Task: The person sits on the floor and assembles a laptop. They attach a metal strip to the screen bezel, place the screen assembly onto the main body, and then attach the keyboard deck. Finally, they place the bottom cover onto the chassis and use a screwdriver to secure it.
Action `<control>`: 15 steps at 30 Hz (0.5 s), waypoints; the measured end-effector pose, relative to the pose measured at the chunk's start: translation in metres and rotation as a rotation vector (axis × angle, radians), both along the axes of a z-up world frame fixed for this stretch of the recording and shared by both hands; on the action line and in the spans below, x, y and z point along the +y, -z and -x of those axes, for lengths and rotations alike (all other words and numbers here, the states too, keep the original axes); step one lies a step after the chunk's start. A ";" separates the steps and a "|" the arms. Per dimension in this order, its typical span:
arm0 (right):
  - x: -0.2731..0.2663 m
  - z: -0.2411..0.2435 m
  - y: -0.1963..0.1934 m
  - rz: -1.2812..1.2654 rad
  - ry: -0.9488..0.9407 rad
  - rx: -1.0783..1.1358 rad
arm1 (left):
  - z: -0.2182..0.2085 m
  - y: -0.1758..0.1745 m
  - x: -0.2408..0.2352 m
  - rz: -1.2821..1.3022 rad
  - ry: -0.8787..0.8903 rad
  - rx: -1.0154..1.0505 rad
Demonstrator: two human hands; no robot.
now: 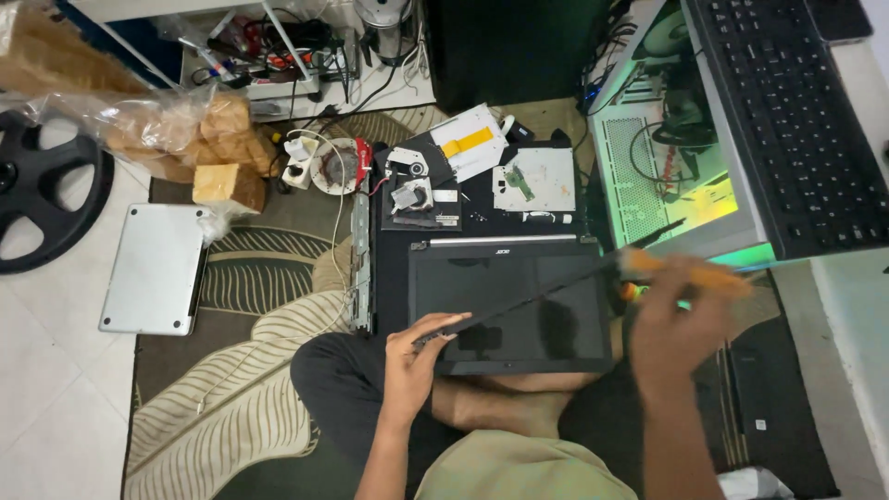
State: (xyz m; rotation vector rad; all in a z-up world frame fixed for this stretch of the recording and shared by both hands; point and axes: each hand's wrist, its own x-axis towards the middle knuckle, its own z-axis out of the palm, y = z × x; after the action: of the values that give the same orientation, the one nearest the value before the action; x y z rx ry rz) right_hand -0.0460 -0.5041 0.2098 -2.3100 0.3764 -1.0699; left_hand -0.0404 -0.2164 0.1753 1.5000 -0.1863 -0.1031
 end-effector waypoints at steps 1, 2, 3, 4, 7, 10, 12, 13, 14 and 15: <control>0.011 0.004 0.016 -0.002 -0.005 -0.004 | -0.001 -0.001 0.000 -0.002 -0.005 -0.004; 0.022 0.007 0.032 -0.041 -0.136 0.054 | -0.001 -0.002 0.000 -0.022 -0.019 0.013; 0.032 0.013 0.048 -0.076 -0.265 0.114 | -0.001 -0.003 -0.001 -0.041 -0.030 0.032; 0.055 0.014 0.024 -0.076 -0.267 0.113 | -0.004 -0.001 -0.001 -0.041 -0.032 0.031; 0.090 0.019 -0.012 -0.161 -0.623 -0.008 | -0.005 0.000 -0.001 -0.018 -0.013 -0.008; 0.051 0.010 0.011 -0.114 -0.540 0.005 | -0.005 -0.004 -0.001 -0.052 -0.028 0.021; 0.015 0.001 0.009 -0.011 -0.205 0.067 | -0.006 -0.003 -0.001 -0.066 -0.043 0.017; -0.003 -0.006 0.009 -0.011 -0.203 0.071 | -0.009 -0.008 -0.002 -0.066 -0.042 0.020; -0.022 -0.013 0.010 -0.118 -0.145 -0.050 | -0.013 -0.012 -0.002 -0.122 -0.054 0.043; -0.038 -0.014 0.012 -0.228 -0.083 -0.158 | -0.011 -0.017 -0.002 -0.182 -0.064 0.078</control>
State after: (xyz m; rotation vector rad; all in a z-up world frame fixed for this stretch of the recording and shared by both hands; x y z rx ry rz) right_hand -0.0316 -0.5425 0.1983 -2.0086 0.3204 -1.0997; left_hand -0.0290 -0.2181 0.1921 1.6783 -0.0677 -0.1299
